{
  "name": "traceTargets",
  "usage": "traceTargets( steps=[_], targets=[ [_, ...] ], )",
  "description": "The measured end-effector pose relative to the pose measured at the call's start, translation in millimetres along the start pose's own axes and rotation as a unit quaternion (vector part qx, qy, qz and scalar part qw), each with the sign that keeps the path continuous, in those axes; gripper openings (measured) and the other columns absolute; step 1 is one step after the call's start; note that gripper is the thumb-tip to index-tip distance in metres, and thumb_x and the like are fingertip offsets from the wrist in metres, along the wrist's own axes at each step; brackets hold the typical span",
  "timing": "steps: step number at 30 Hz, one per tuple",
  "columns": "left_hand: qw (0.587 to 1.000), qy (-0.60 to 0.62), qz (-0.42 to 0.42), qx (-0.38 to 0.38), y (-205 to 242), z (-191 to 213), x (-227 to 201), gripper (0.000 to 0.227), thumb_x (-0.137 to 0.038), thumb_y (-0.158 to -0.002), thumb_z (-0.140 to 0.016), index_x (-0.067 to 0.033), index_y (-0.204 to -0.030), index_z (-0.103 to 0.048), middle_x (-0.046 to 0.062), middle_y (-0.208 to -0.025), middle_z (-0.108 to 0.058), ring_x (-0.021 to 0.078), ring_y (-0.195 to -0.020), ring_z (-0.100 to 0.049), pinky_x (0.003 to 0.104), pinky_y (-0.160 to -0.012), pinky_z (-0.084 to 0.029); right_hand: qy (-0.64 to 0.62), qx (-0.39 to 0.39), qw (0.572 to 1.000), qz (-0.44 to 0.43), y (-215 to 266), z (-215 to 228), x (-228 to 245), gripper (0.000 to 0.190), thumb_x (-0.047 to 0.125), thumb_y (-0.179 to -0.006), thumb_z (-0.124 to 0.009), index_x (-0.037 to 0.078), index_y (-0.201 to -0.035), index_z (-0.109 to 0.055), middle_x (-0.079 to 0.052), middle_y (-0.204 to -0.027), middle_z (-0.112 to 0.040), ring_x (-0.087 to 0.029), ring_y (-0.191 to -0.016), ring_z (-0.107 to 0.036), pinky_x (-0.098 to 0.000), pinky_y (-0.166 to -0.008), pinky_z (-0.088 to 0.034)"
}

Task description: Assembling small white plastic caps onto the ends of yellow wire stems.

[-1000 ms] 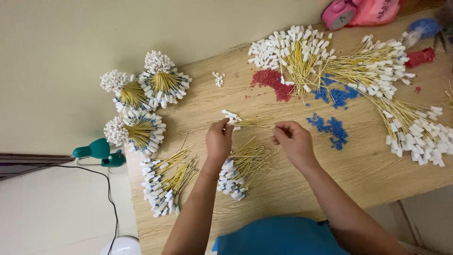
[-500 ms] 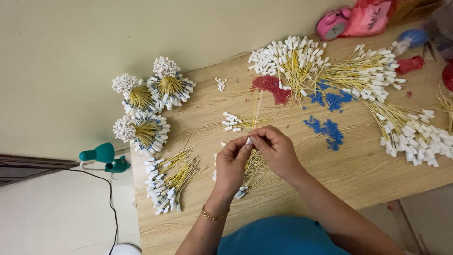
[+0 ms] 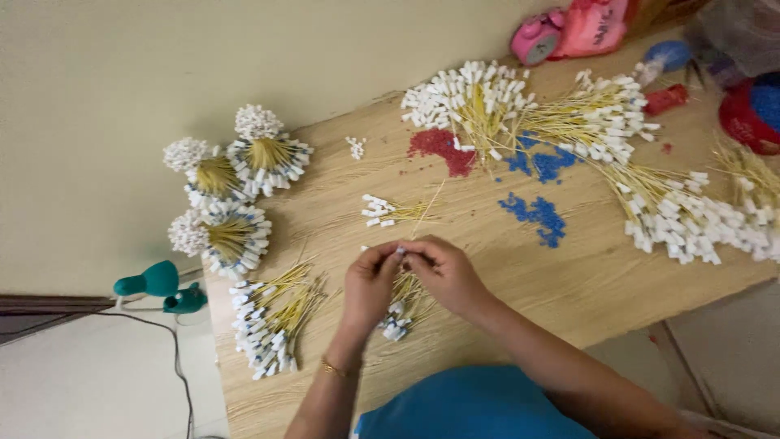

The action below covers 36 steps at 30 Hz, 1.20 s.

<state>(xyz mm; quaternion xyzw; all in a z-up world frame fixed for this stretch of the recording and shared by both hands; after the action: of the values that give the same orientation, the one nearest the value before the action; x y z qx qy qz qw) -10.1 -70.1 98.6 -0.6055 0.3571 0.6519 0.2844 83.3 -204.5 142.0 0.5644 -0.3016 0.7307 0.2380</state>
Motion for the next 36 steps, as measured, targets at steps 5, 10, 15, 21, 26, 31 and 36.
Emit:
traceTargets(
  steps=[5,10,15,21,26,31,36],
  targets=[
    [0.943,-0.334,-0.001,0.003,-4.6,35.8,3.3,0.019,-0.018,-0.093,-0.072,-0.0070,-0.106,-0.079,0.015,-0.093,-0.074,0.0275,-0.084,-0.072,0.038,-0.076,-0.057,0.115,-0.011,0.984,-0.137,-19.0,32.0,-101.8,0.018,0.012,-0.095,-0.068,0.007,-0.112,-0.072,-0.007,-0.102,-0.071,-0.015,-0.087,-0.070,-0.0281,-0.073,-0.060],
    [0.922,-0.387,-0.029,-0.008,-5.4,56.0,50.0,0.018,-0.016,-0.093,-0.068,-0.0070,-0.104,-0.079,0.015,-0.099,-0.073,0.0312,-0.089,-0.071,0.041,-0.079,-0.057,0.320,-0.138,0.912,-0.218,-54.7,135.5,-163.1,0.020,0.026,-0.096,-0.069,0.012,-0.110,-0.074,-0.009,-0.094,-0.077,-0.024,-0.083,-0.073,-0.0376,-0.074,-0.057],
    [0.923,-0.373,-0.072,-0.060,-32.0,50.6,53.5,0.018,-0.014,-0.091,-0.069,-0.0070,-0.104,-0.079,0.016,-0.102,-0.072,0.0330,-0.091,-0.071,0.042,-0.081,-0.057,0.458,-0.115,0.848,-0.240,-82.1,187.5,-211.7,0.029,0.032,-0.093,-0.073,0.011,-0.113,-0.074,-0.013,-0.102,-0.074,-0.033,-0.093,-0.069,-0.0484,-0.079,-0.054],
    [0.907,-0.407,-0.086,-0.066,-83.5,21.9,49.4,0.016,-0.018,-0.087,-0.075,-0.0122,-0.101,-0.079,0.010,-0.100,-0.073,0.0328,-0.088,-0.070,0.043,-0.078,-0.057,0.534,-0.070,0.807,-0.243,-90.0,177.7,-208.5,0.020,0.032,-0.094,-0.072,0.015,-0.103,-0.080,-0.014,-0.113,-0.068,-0.034,-0.101,-0.066,-0.0488,-0.080,-0.056],
    [0.879,-0.458,-0.080,-0.104,-103.2,17.7,56.2,0.016,-0.017,-0.084,-0.076,-0.0154,-0.100,-0.079,0.009,-0.100,-0.070,0.0307,-0.088,-0.069,0.043,-0.078,-0.057,0.522,-0.081,0.821,-0.216,-79.8,182.3,-225.9,0.021,0.029,-0.100,-0.072,0.009,-0.103,-0.076,-0.015,-0.112,-0.067,-0.034,-0.093,-0.067,-0.0492,-0.076,-0.055],
    [0.866,-0.482,-0.063,-0.119,-107.3,27.6,72.7,0.015,-0.020,-0.081,-0.079,-0.0173,-0.096,-0.079,0.008,-0.099,-0.068,0.0297,-0.091,-0.067,0.044,-0.078,-0.056,0.493,-0.120,0.843,-0.179,-77.4,192.0,-232.3,0.020,0.028,-0.100,-0.071,0.010,-0.106,-0.077,-0.014,-0.111,-0.070,-0.034,-0.099,-0.067,-0.0471,-0.085,-0.056],
    [0.871,-0.477,-0.096,-0.070,-103.1,30.4,74.0,0.014,-0.023,-0.087,-0.078,-0.0120,-0.096,-0.077,0.009,-0.099,-0.074,0.0280,-0.086,-0.070,0.042,-0.079,-0.057,0.433,-0.115,0.863,-0.235,-85.2,185.3,-214.7,0.030,0.033,-0.091,-0.075,0.010,-0.110,-0.073,-0.014,-0.108,-0.070,-0.031,-0.095,-0.069,-0.0457,-0.082,-0.056]
  ],
)
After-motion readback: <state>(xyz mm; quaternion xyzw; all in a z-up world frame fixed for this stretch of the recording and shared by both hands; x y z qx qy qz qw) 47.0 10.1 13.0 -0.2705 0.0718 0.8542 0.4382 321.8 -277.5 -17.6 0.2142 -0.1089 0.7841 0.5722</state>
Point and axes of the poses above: each hand's wrist, its own y-axis away from the middle knuckle, its own z-axis out of the back of the hand, x = y × z, the point moved 4 cm from there along -y, towards the middle knuckle
